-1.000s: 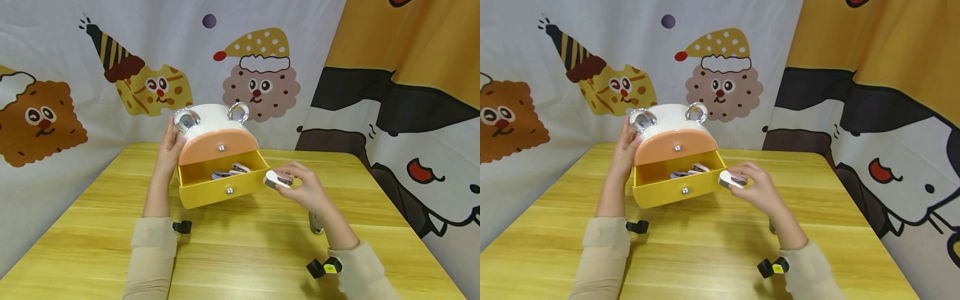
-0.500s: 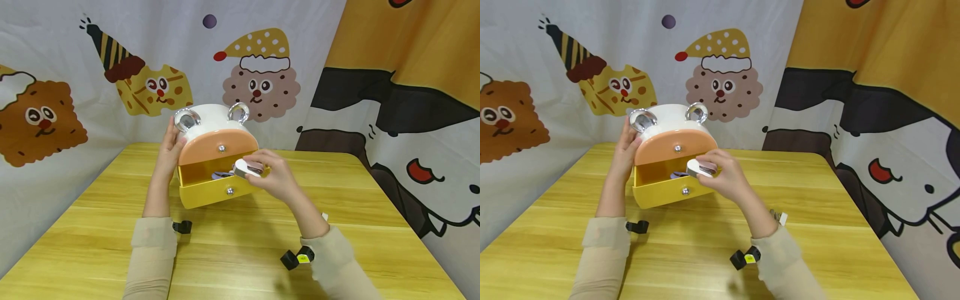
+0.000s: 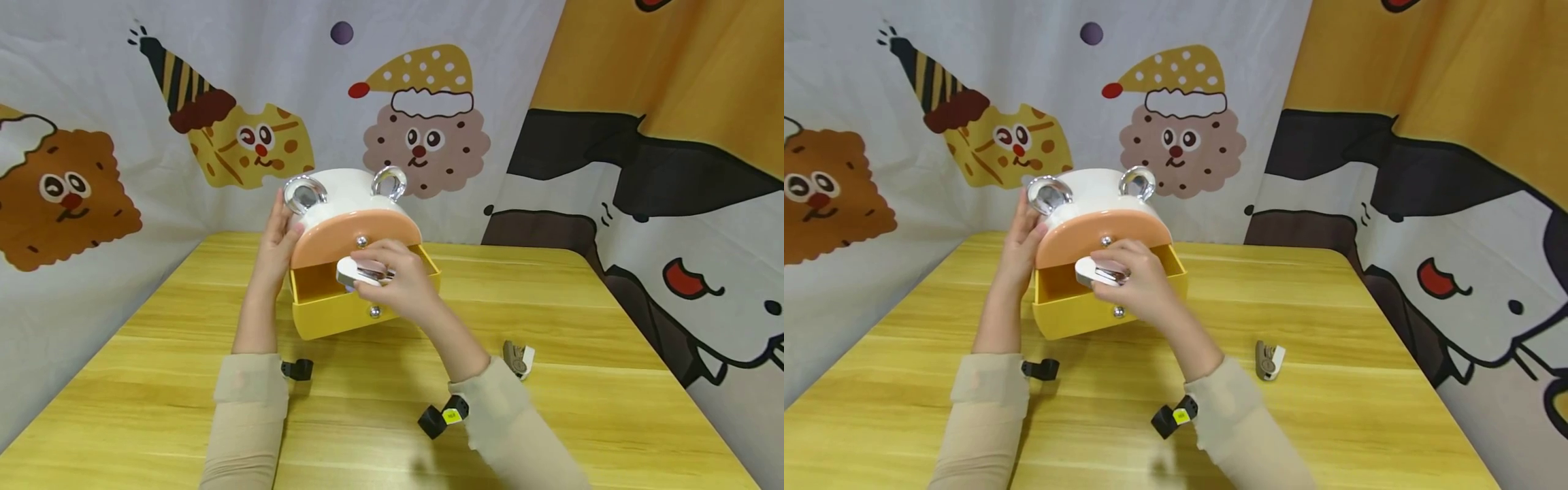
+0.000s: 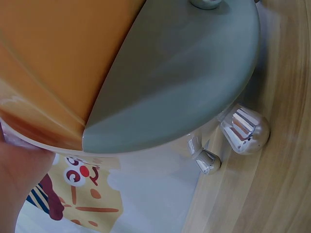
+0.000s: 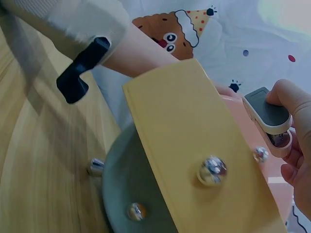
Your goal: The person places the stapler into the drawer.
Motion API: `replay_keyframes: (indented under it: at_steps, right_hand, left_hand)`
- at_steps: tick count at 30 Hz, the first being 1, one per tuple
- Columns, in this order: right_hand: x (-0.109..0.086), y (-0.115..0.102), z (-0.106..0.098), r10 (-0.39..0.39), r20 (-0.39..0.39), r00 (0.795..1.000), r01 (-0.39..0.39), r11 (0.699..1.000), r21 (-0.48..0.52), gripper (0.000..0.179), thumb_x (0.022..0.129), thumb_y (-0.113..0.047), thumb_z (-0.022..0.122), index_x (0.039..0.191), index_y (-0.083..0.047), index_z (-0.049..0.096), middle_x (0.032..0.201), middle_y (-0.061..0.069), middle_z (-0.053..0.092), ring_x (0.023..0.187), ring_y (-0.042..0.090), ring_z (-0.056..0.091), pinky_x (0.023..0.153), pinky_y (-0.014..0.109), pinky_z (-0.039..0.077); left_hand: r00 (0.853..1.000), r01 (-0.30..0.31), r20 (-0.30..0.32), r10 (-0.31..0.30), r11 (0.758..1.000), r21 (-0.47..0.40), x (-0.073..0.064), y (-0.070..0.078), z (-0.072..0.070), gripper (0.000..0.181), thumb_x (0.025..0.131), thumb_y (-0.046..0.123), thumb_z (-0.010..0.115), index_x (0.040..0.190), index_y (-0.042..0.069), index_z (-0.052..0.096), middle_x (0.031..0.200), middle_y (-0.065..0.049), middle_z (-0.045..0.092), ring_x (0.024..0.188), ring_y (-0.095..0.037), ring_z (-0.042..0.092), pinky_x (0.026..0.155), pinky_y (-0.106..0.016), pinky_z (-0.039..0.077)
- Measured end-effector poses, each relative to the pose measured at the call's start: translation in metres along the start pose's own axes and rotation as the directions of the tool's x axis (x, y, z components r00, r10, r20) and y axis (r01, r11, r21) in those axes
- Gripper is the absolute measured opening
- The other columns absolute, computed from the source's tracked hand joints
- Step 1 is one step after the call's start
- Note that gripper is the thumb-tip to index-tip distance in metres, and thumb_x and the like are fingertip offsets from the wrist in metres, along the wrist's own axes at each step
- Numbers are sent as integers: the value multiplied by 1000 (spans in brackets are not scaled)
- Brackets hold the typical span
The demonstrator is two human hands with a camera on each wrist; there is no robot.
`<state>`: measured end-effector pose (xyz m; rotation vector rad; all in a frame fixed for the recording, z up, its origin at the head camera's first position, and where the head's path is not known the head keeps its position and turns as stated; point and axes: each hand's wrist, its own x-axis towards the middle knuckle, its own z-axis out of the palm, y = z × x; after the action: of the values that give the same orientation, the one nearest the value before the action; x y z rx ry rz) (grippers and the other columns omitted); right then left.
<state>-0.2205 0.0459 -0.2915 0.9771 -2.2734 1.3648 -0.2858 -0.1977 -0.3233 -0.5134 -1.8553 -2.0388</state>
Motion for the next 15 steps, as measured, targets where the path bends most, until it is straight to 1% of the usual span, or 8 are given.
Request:
replay_keyframes:
  at_steps: [4, 7, 12, 15]
  right_hand:
    - [6, -1, 11, 12, 4, 1000, -12, 1000, -5, 38, 74, -9, 79, 111, -10, 72, 110, -4, 62, 109, 10, 50, 87, 25, 48]
    - [9, -1, 19, 25, 12, 1000, -25, 1000, -14, 37, 75, -11, 79, 111, -10, 72, 111, -4, 62, 113, 10, 48, 90, 23, 46]
    - [11, 1, 29, 10, 6, 1000, -9, 1000, -27, 36, 75, -11, 79, 111, -9, 72, 106, -5, 63, 105, 10, 49, 88, 22, 45]
    - [13, 0, 32, -1, 8, 1000, 1, 999, -38, 36, 76, -12, 79, 110, -9, 72, 104, -5, 64, 103, 10, 50, 88, 22, 44]
  left_hand:
    - [1000, 8, -6, -8, 1000, 5, 0, 1, 0, 70, 99, 14, 50, 155, 31, 12, 156, -9, 24, 141, -19, 23, 112, -27, 23]
    - [1000, 11, -7, -11, 1000, 4, -1, 1, 0, 70, 99, 15, 51, 155, 30, 11, 156, -9, 24, 141, -19, 23, 112, -28, 23]
    - [1000, 7, -5, -7, 1000, 3, 0, 0, -1, 69, 99, 16, 52, 155, 30, 13, 155, -10, 26, 141, -19, 24, 112, -28, 23]
    - [1000, 2, -6, -2, 1000, 0, 0, -1, -1, 68, 99, 17, 52, 154, 32, 14, 155, -10, 26, 141, -19, 24, 112, -28, 23]
